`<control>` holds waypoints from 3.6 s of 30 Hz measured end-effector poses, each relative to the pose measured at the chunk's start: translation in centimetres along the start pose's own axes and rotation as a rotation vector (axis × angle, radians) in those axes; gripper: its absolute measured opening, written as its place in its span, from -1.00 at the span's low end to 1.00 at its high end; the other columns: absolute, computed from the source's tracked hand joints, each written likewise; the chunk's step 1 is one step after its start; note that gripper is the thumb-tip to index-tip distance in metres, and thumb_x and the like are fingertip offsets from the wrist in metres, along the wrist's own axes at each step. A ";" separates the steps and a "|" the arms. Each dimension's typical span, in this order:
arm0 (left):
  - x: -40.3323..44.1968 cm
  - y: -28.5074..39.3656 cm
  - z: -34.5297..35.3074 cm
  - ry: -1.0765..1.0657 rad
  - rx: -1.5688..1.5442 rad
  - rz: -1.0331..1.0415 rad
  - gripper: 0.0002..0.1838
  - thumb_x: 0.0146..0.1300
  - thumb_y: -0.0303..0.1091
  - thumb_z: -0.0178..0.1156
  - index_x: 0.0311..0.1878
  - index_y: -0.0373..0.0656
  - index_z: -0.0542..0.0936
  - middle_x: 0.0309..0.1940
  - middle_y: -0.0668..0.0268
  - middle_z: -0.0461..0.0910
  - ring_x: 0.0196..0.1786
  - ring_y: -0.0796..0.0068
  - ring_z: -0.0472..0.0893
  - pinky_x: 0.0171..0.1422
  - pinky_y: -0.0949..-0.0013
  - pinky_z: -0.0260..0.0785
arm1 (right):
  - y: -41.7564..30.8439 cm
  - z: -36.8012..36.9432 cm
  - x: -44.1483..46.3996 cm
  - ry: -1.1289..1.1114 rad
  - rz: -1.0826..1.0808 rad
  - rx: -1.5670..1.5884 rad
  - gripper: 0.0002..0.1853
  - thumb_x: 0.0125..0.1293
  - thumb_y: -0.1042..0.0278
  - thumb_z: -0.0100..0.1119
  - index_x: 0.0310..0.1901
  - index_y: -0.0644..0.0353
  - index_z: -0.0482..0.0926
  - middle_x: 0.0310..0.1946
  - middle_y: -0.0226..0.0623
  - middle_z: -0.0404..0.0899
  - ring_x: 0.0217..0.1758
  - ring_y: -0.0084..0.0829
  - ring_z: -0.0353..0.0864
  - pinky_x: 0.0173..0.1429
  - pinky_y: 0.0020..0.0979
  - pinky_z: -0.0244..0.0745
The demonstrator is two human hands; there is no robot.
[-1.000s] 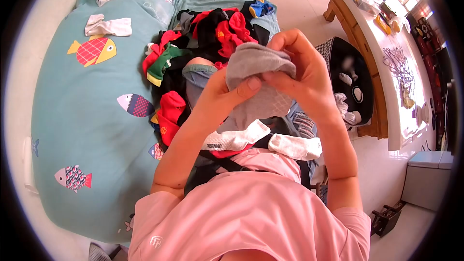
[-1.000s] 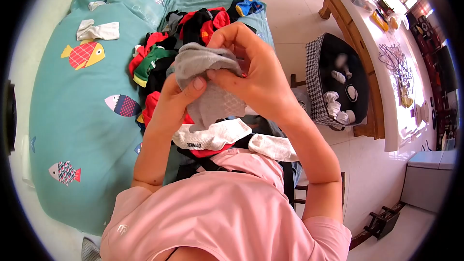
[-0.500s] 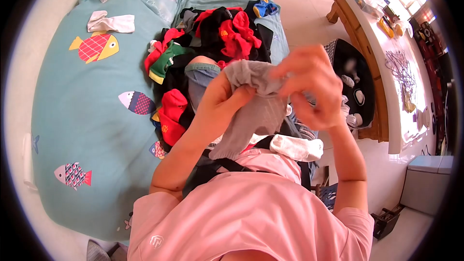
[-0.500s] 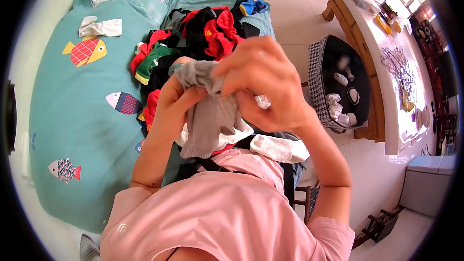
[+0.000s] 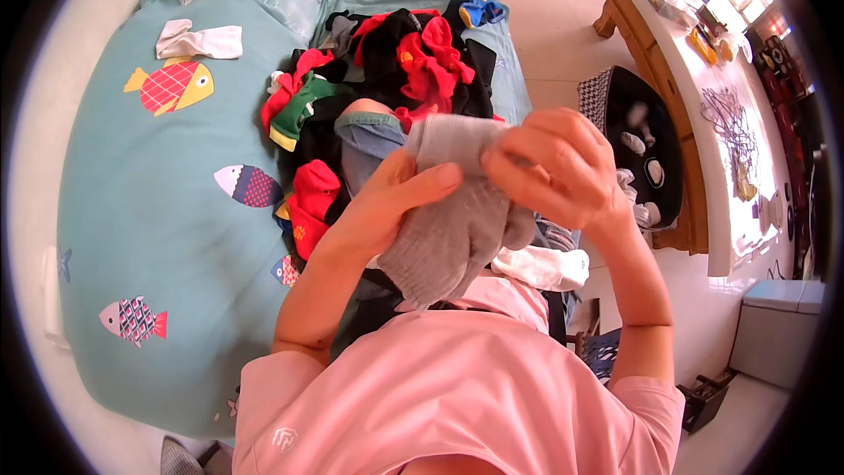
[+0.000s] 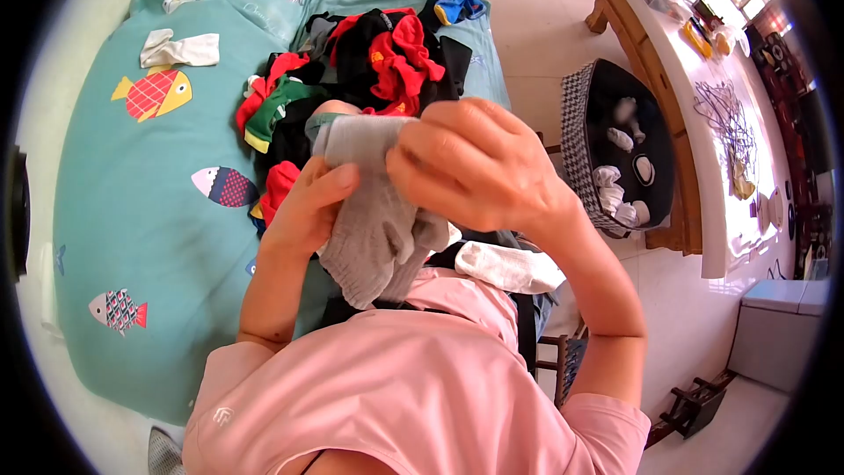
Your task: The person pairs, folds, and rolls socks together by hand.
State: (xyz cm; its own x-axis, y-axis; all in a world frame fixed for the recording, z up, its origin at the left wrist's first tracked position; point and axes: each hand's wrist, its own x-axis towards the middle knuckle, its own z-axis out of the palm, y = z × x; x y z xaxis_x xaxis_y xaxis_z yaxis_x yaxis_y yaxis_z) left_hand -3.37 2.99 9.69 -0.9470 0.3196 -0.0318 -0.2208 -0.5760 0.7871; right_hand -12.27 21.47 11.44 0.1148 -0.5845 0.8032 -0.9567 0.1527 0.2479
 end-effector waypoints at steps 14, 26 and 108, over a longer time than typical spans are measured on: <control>1.1 -1.6 0.0 0.302 -0.012 0.402 -0.68 0.29 -0.38 0.08 0.09 -0.16 0.36 0.00 0.35 0.48 0.06 0.52 0.47 0.16 0.38 0.29 | -3.9 0.5 -0.6 -0.068 0.838 0.196 -0.72 -0.08 0.44 0.39 -0.39 0.24 0.44 -0.40 -0.30 0.44 -0.40 -0.41 0.43 -0.30 -0.45 0.37; 0.7 -1.1 1.1 0.352 -0.073 0.392 -0.70 0.27 -0.39 0.12 0.03 -0.13 0.34 -0.03 0.34 0.47 0.00 0.54 0.47 0.11 0.37 0.31 | -3.1 2.5 -1.4 0.208 1.275 0.871 -0.65 0.22 0.32 0.23 -0.08 0.25 0.32 -0.31 -0.34 0.47 -0.35 -0.64 0.42 -0.28 -0.57 0.35; 0.6 -3.2 -3.0 0.150 0.100 0.041 -0.58 0.16 -0.30 0.13 0.07 -0.26 0.39 -0.01 0.19 0.45 0.02 0.35 0.50 0.12 0.27 0.36 | -3.6 -0.4 -3.0 -0.033 0.532 0.489 -0.57 -0.13 0.43 0.24 -0.10 0.20 0.50 -0.08 -0.23 0.47 -0.01 -0.26 0.45 0.02 -0.27 0.41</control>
State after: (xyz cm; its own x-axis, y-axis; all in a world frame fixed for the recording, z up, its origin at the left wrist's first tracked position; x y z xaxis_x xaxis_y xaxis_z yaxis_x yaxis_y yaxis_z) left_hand -3.93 2.78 5.32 -0.9806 0.1773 -0.0838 -0.1639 -0.5063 0.8467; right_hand -9.07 23.04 8.36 -0.4006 -0.5550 0.7291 -0.8919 0.0537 -0.4491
